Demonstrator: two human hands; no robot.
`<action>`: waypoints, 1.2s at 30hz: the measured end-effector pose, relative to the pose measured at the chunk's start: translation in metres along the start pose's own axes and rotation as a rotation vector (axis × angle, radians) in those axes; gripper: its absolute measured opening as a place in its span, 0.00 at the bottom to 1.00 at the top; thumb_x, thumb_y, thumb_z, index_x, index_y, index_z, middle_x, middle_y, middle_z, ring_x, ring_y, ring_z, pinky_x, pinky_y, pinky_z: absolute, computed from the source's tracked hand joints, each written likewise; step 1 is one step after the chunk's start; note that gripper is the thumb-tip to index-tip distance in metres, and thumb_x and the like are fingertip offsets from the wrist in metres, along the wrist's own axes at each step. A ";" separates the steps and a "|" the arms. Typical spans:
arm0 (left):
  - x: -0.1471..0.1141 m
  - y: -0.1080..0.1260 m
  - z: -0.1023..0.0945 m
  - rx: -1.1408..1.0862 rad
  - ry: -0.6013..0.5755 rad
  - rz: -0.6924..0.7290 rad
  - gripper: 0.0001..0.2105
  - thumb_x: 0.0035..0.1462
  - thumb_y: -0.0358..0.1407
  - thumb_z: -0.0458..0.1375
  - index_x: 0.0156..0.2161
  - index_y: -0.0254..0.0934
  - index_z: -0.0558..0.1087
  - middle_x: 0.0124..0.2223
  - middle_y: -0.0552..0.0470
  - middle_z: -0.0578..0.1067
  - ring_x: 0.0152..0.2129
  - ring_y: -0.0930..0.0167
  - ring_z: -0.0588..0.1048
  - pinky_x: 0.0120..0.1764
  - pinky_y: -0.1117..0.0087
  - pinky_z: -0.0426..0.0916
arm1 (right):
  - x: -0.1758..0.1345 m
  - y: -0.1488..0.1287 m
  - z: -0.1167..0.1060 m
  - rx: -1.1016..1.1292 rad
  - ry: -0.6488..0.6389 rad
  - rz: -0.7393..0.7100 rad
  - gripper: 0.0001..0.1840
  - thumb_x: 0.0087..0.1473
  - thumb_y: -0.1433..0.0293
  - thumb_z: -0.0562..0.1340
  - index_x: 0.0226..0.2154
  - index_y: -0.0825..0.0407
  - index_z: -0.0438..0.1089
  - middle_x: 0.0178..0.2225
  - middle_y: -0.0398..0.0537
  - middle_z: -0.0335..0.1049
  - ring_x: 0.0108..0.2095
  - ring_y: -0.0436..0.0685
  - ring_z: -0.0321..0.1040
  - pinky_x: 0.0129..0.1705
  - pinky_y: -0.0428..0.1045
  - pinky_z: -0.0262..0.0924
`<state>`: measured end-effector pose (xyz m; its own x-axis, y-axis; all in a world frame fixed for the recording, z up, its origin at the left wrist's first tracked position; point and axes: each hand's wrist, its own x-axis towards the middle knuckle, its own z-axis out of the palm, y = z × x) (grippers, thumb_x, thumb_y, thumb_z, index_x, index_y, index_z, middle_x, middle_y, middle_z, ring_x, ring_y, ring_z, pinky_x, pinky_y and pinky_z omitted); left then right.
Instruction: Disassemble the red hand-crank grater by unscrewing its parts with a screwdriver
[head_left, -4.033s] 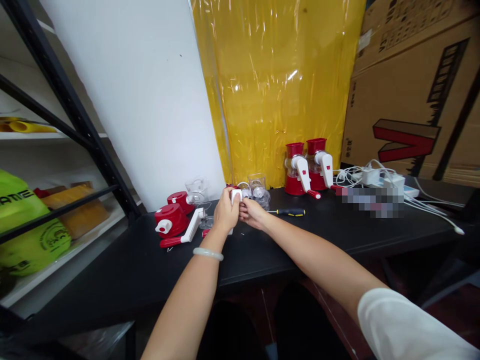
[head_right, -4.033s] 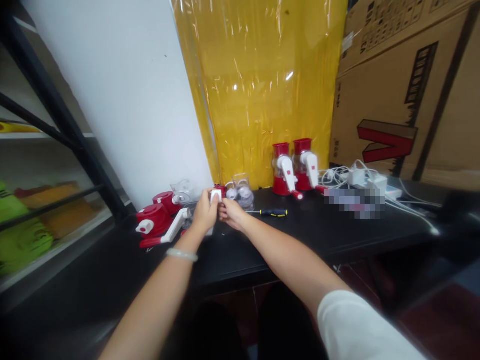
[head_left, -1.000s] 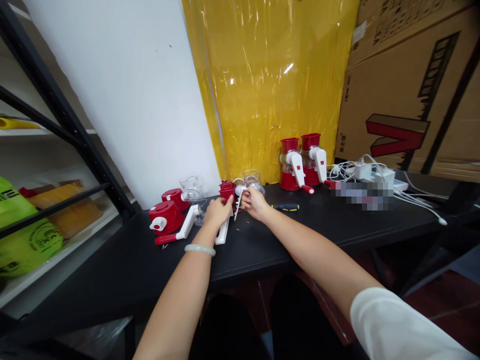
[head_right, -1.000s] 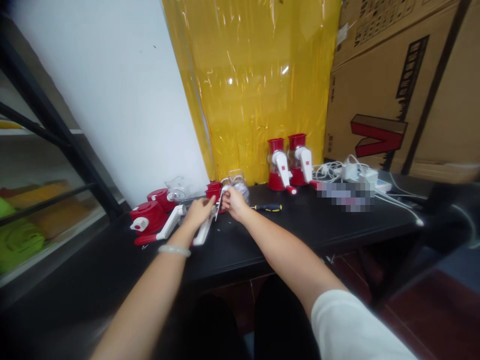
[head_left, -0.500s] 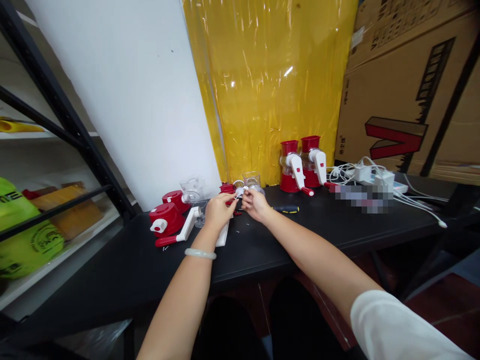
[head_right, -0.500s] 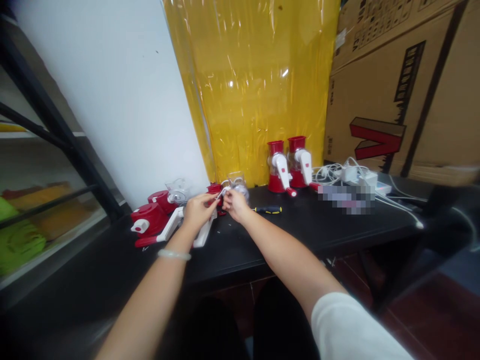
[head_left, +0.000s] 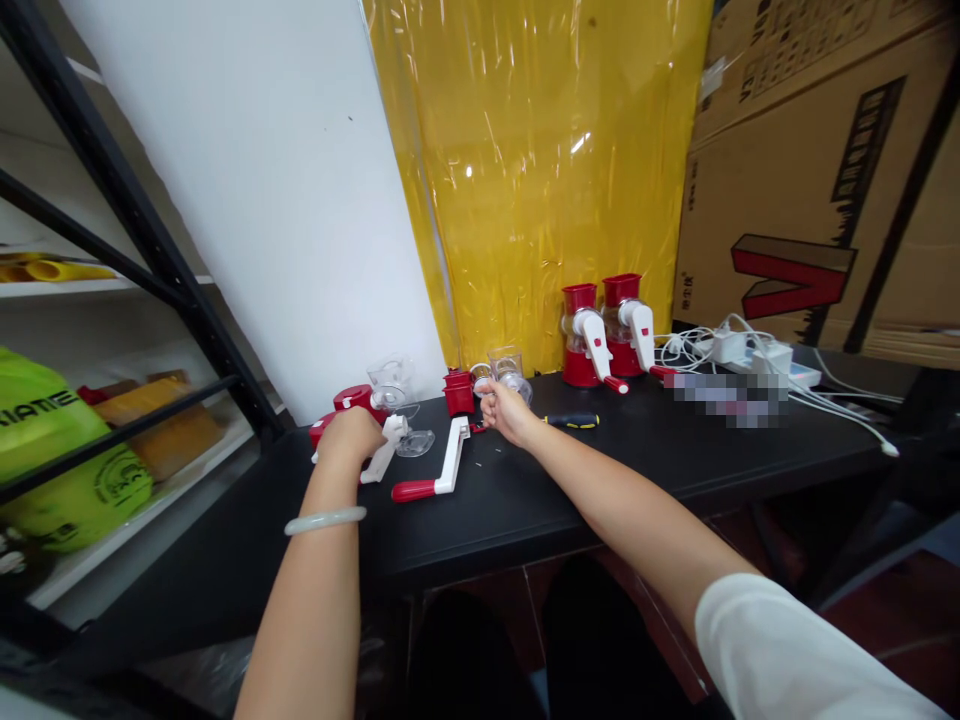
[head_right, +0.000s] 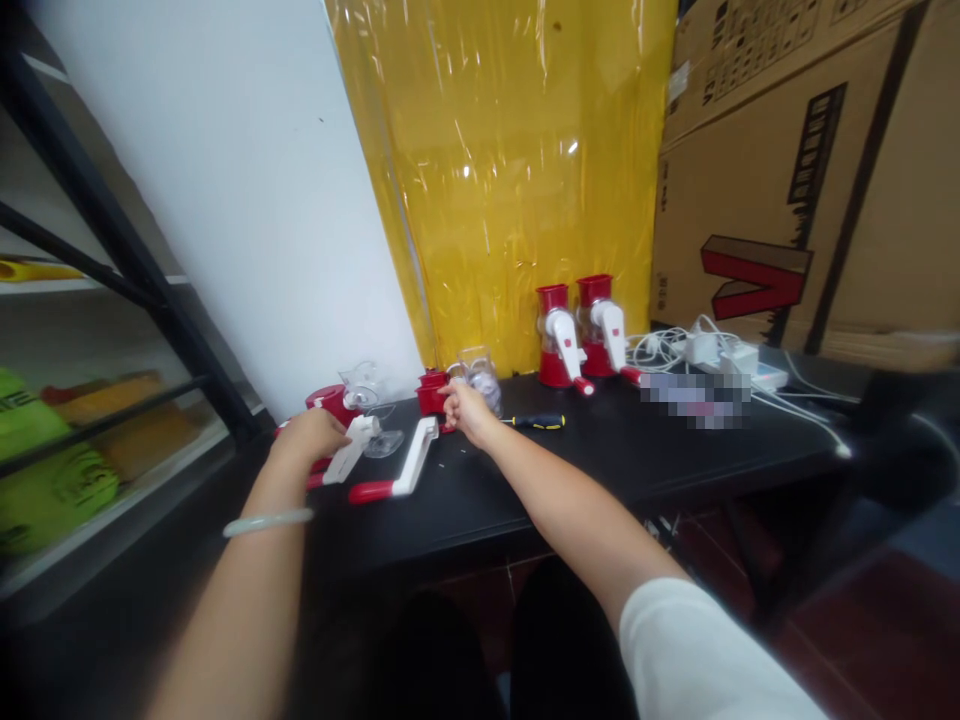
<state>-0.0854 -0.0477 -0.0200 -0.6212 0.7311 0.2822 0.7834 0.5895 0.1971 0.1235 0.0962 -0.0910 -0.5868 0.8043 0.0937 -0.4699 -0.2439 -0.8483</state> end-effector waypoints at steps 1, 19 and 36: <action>-0.002 -0.003 0.002 0.043 -0.039 -0.005 0.04 0.40 0.33 0.65 0.27 0.38 0.78 0.30 0.42 0.80 0.34 0.56 0.79 0.38 0.65 0.70 | 0.000 0.001 0.000 -0.006 0.004 -0.001 0.14 0.60 0.57 0.55 0.32 0.51 0.65 0.11 0.32 0.54 0.11 0.47 0.47 0.18 0.44 0.47; -0.013 0.000 0.016 0.150 -0.063 0.029 0.04 0.44 0.34 0.63 0.29 0.37 0.79 0.32 0.38 0.80 0.39 0.54 0.79 0.41 0.64 0.71 | -0.005 -0.002 0.003 -0.061 0.021 -0.009 0.09 0.56 0.61 0.57 0.35 0.50 0.63 0.12 0.30 0.56 0.10 0.47 0.50 0.18 0.43 0.49; -0.021 0.007 0.028 0.167 -0.024 -0.066 0.12 0.51 0.39 0.59 0.39 0.35 0.77 0.48 0.33 0.78 0.46 0.50 0.76 0.43 0.56 0.70 | -0.009 -0.004 0.007 -0.070 -0.012 0.005 0.09 0.56 0.61 0.57 0.34 0.49 0.64 0.12 0.31 0.56 0.11 0.47 0.50 0.19 0.43 0.49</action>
<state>-0.0673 -0.0492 -0.0510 -0.6728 0.6958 0.2513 0.7277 0.6837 0.0549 0.1257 0.0860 -0.0846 -0.5970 0.7965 0.0952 -0.4202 -0.2094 -0.8829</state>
